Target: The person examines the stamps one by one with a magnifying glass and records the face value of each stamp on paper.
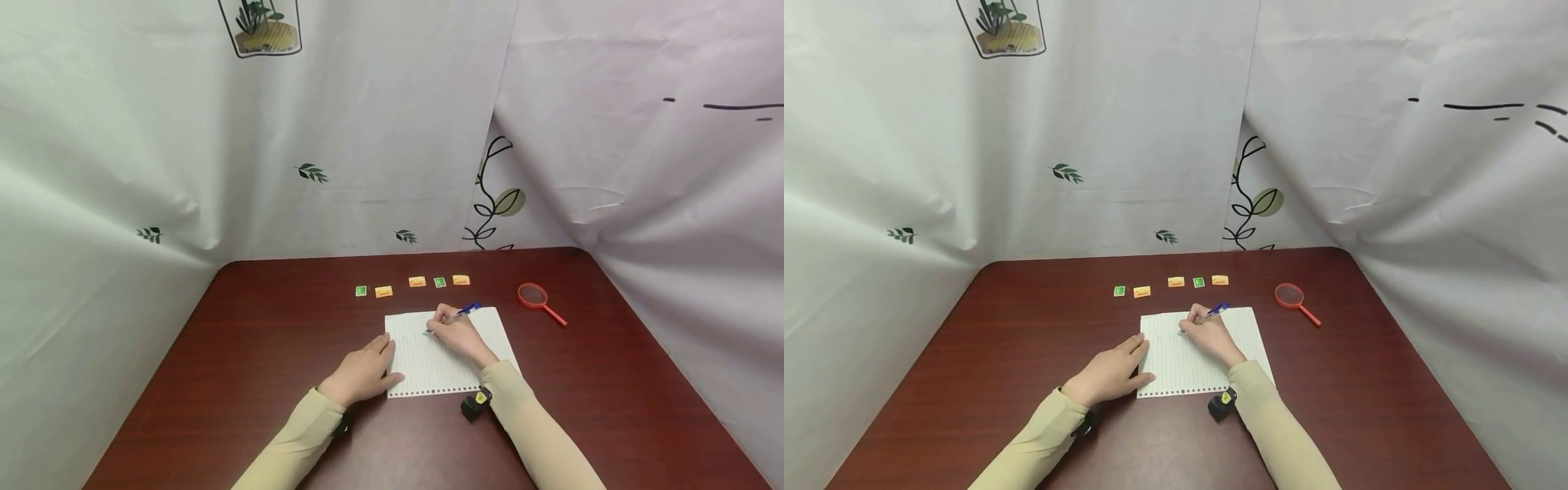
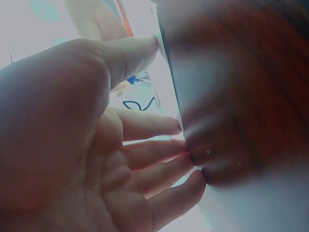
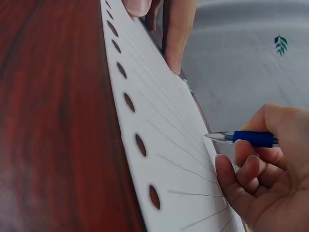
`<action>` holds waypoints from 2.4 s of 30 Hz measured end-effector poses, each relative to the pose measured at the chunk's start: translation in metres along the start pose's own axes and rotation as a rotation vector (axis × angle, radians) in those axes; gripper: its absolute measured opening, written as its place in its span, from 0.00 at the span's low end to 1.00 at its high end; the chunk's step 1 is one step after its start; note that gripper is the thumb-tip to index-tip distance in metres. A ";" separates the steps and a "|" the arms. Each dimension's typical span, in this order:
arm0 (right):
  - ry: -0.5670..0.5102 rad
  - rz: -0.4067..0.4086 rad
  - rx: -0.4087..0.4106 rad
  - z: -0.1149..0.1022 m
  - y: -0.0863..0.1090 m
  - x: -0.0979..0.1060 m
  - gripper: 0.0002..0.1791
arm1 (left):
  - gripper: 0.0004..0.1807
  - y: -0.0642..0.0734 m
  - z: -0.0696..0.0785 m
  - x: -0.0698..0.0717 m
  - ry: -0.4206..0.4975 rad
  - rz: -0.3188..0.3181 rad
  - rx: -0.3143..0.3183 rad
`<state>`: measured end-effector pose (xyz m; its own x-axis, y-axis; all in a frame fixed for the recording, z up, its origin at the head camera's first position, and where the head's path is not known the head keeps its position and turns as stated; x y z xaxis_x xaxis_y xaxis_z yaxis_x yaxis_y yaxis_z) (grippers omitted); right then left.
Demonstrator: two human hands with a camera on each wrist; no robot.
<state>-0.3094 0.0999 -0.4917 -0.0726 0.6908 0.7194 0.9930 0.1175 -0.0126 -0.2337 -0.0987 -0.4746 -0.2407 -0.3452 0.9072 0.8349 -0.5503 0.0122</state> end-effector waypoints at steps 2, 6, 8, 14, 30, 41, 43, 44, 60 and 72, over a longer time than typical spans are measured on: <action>-0.005 0.027 -0.007 0.001 -0.001 0.002 0.09 | 0.37 0.000 0.000 0.001 -0.002 0.000 -0.001; -0.007 0.052 -0.014 0.002 -0.001 0.005 0.09 | 0.37 -0.001 0.000 0.002 -0.009 0.002 0.000; 0.005 0.042 -0.011 0.002 -0.001 0.005 0.09 | 0.38 -0.002 -0.001 0.002 -0.015 0.000 0.003; 0.022 0.034 -0.004 0.002 0.001 0.003 0.09 | 0.38 -0.002 -0.001 0.001 -0.021 -0.002 -0.003; 0.009 0.061 0.022 0.002 0.001 0.005 0.11 | 0.37 0.000 -0.001 0.002 0.004 0.003 -0.001; 0.012 0.021 0.044 0.001 0.000 0.002 0.09 | 0.37 0.000 0.000 0.003 0.013 0.004 -0.008; 0.014 0.028 0.040 0.002 -0.001 0.003 0.09 | 0.37 0.000 -0.001 0.002 0.012 0.002 -0.005; 0.013 0.032 0.039 0.002 -0.001 0.004 0.10 | 0.37 0.000 0.000 0.002 0.014 0.001 -0.003; 0.025 0.042 0.056 0.003 -0.002 0.008 0.12 | 0.37 -0.001 -0.001 0.002 0.015 0.002 -0.001; -0.044 0.020 0.021 0.006 -0.001 0.009 0.11 | 0.37 -0.003 -0.002 -0.001 0.008 -0.008 0.009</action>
<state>-0.3112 0.1105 -0.4896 -0.0572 0.7237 0.6877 0.9922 0.1179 -0.0415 -0.2365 -0.0980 -0.4764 -0.2515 -0.3462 0.9038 0.8371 -0.5465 0.0236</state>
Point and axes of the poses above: each hand's wrist, its own y-axis away from the middle knuckle, its own x-axis out of the back of the hand, z = x × y, the point moved 5 cm from there along -y, towards the middle knuckle, and after that the axes turned 14 degrees about y, right-handed, at the moved point
